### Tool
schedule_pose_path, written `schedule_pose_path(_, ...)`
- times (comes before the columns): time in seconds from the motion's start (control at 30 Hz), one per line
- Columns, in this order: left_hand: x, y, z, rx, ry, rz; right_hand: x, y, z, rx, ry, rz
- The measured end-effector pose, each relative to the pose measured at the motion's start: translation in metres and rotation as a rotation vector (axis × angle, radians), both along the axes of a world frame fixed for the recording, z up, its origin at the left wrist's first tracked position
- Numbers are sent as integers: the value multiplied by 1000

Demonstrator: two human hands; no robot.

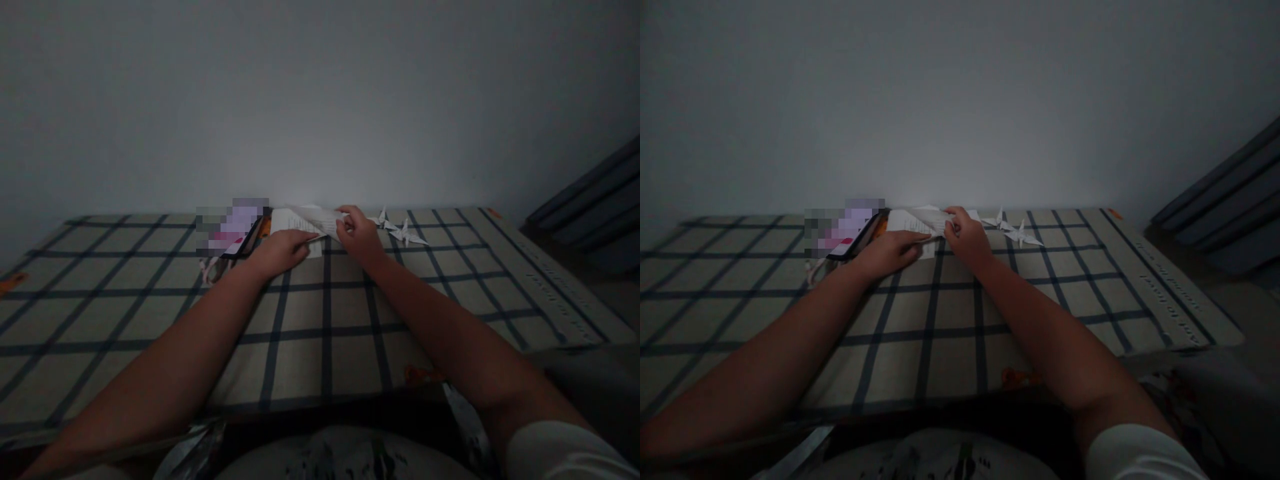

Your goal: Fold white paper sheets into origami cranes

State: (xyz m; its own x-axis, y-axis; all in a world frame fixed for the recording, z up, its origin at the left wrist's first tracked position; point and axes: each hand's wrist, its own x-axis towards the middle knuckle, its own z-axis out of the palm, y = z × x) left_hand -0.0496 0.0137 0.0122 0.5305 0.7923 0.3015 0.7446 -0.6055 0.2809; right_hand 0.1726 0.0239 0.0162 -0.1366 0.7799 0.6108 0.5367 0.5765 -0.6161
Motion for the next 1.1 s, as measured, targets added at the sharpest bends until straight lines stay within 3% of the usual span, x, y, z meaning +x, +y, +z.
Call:
schedule_pose_path(0.47,2,0,1,-1,-298,254,1,-1,1,9,-77,-6)
schedule_pose_path(1.1,5,-4,2,18,-268,259,2,1,-1,11,-30,2)
